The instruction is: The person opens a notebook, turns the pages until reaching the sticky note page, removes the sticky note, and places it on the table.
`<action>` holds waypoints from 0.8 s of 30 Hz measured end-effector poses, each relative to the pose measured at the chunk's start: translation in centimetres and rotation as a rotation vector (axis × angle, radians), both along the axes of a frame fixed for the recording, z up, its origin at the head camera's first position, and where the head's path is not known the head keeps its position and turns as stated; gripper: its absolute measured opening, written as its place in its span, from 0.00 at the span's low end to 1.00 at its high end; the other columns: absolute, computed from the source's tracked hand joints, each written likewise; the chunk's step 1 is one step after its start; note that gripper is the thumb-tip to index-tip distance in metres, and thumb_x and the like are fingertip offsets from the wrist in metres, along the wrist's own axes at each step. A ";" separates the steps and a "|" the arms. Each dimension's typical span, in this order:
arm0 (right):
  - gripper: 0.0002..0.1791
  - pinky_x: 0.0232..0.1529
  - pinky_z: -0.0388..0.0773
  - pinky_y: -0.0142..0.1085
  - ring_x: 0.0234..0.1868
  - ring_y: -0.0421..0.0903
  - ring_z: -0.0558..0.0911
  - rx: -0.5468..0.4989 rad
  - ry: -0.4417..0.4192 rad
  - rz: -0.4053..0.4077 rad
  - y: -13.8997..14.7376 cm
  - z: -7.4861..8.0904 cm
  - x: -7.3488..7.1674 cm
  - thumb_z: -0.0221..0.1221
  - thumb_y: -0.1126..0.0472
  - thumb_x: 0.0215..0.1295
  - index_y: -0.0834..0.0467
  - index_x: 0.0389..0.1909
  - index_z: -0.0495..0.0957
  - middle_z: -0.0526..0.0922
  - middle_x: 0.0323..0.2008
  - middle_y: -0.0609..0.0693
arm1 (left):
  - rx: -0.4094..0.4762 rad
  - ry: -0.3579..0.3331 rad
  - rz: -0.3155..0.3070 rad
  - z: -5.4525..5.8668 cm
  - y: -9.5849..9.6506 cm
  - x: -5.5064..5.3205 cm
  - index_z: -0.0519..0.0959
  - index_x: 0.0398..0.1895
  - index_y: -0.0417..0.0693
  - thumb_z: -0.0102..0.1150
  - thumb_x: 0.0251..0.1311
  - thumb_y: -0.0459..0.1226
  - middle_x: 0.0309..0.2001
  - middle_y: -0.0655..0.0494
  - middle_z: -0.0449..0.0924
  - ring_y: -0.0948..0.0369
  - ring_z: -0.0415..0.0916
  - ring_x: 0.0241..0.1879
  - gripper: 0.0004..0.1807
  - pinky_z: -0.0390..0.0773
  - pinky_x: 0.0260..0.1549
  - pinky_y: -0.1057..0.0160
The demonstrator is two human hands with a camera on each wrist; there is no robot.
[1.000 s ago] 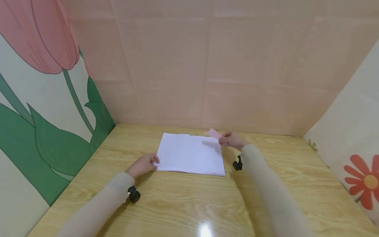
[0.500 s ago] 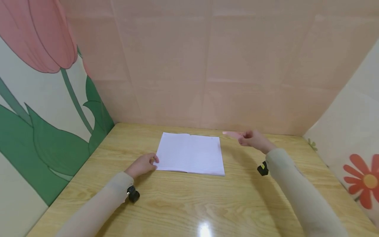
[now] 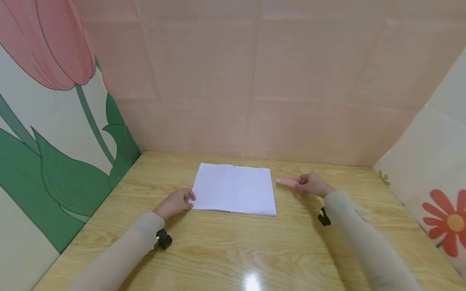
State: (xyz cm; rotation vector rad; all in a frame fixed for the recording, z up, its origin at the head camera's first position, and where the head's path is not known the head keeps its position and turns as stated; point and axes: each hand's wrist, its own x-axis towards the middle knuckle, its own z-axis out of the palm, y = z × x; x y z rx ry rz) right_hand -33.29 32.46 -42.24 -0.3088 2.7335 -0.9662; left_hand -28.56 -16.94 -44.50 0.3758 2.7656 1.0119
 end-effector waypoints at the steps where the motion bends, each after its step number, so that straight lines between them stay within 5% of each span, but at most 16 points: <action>1: 0.09 0.36 0.72 0.35 0.34 0.44 0.75 0.006 -0.001 0.002 0.0 -0.1 0.0 0.59 0.59 0.65 0.63 0.35 0.75 0.81 0.35 0.54 | -0.001 -0.001 -0.001 0.0 0.0 0.0 0.77 0.39 0.43 0.63 0.56 0.29 0.27 0.53 0.67 0.58 0.65 0.28 0.09 0.64 0.30 0.62; 13: 0.09 0.33 0.77 0.36 0.31 0.42 0.78 -0.075 -0.053 0.034 0.2 0.0 0.2 0.59 0.64 0.65 0.68 0.35 0.74 0.82 0.31 0.54 | -0.009 -0.018 0.007 -0.2 -0.1 -0.1 0.77 0.40 0.45 0.63 0.56 0.30 0.29 0.53 0.68 0.58 0.66 0.29 0.09 0.65 0.31 0.62; 24: 0.08 0.36 0.78 0.38 0.32 0.43 0.79 -0.034 -0.095 0.009 0.2 0.1 0.0 0.60 0.64 0.64 0.66 0.36 0.75 0.82 0.33 0.54 | -0.019 -0.025 0.018 -0.3 0.0 -0.2 0.77 0.39 0.46 0.63 0.57 0.31 0.29 0.53 0.68 0.58 0.66 0.30 0.08 0.65 0.31 0.62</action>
